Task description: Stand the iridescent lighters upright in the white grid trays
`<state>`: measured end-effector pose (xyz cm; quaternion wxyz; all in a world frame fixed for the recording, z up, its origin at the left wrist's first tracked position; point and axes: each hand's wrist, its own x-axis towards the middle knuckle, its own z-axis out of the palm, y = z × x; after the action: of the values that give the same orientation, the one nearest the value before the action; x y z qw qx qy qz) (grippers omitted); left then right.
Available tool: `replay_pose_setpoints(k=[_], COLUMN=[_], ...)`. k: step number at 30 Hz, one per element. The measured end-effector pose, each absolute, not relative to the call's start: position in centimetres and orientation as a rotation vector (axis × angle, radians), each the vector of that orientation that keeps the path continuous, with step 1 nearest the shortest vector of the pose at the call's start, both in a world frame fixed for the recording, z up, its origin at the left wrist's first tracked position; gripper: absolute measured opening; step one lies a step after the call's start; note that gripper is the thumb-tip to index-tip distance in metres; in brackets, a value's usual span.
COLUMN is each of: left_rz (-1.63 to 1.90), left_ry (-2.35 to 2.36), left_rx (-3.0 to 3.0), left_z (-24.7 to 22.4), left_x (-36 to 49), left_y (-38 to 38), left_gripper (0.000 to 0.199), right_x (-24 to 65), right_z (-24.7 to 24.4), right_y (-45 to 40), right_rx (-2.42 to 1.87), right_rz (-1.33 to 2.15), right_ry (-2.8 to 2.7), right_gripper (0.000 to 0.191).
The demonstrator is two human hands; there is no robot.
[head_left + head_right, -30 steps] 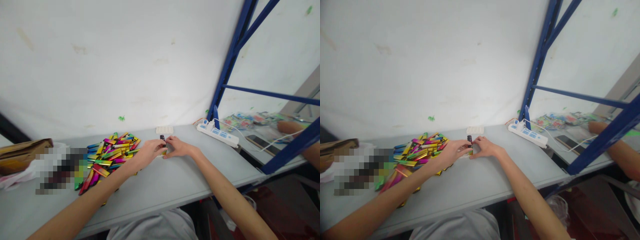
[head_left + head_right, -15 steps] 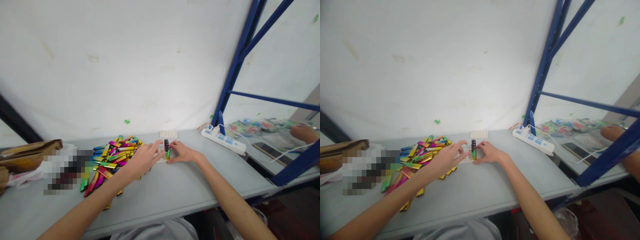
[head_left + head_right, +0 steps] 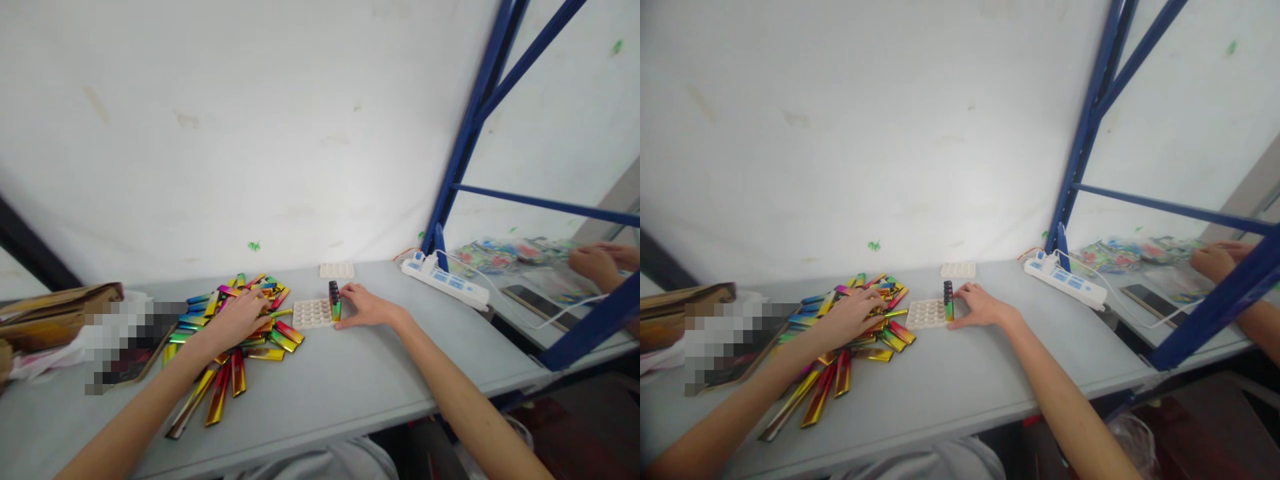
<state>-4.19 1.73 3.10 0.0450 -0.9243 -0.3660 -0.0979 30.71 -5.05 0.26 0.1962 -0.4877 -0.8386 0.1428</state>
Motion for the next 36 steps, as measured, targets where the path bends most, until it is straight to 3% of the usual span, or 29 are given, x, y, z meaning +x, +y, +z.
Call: replay_pose_setpoints(k=[4, 8, 13, 17, 23, 25, 32, 36], left_rz=[-0.25, -0.273, -0.519, -0.981, -2.23, -2.46, -2.336, -2.094], left_ry=[-1.133, -1.147, -1.261, -1.441, -1.718, -1.741, -1.55, -1.449], left_rx=[-2.833, -2.881, -2.924, -3.018, -3.191, -3.152, -3.412, -3.479], left_z=[3.6, 3.9, 4.4, 5.8, 8.3, 8.5, 7.0, 6.2], left_x=[-3.8, -3.4, -3.6, -3.4, 0.2, 1.8, 4.9, 4.9], left_y=[1.8, 1.6, 1.9, 1.9, -0.1, -1.0, -3.1, -3.7], left_gripper=[0.017, 0.026, 0.028, 0.035, 0.04, 0.041, 0.042, 0.041], right_x=[30.7, 30.7, 30.8, 30.9, 30.8, 30.7, 30.7, 30.7], right_z=[0.3, 0.3, 0.1, 0.0, -0.1, -0.1, 0.0, 0.0], right_y=[-5.1, -5.1, -5.0, -4.9, -4.9, -4.9, -5.0, -5.1], right_rx=[-1.378, -1.381, -1.355, -1.345, -1.356, -1.365, -1.364, -1.368], right_rz=[0.41, 0.407, 0.391, 0.389, 0.393, 0.399, 0.39, 0.4], right_ry=[-2.352, -2.35, -2.357, -2.359, -2.356, -2.344, -2.346, -2.342], right_gripper=[0.08, 0.081, 0.081, 0.079, 0.079, 0.079, 0.079, 0.078])
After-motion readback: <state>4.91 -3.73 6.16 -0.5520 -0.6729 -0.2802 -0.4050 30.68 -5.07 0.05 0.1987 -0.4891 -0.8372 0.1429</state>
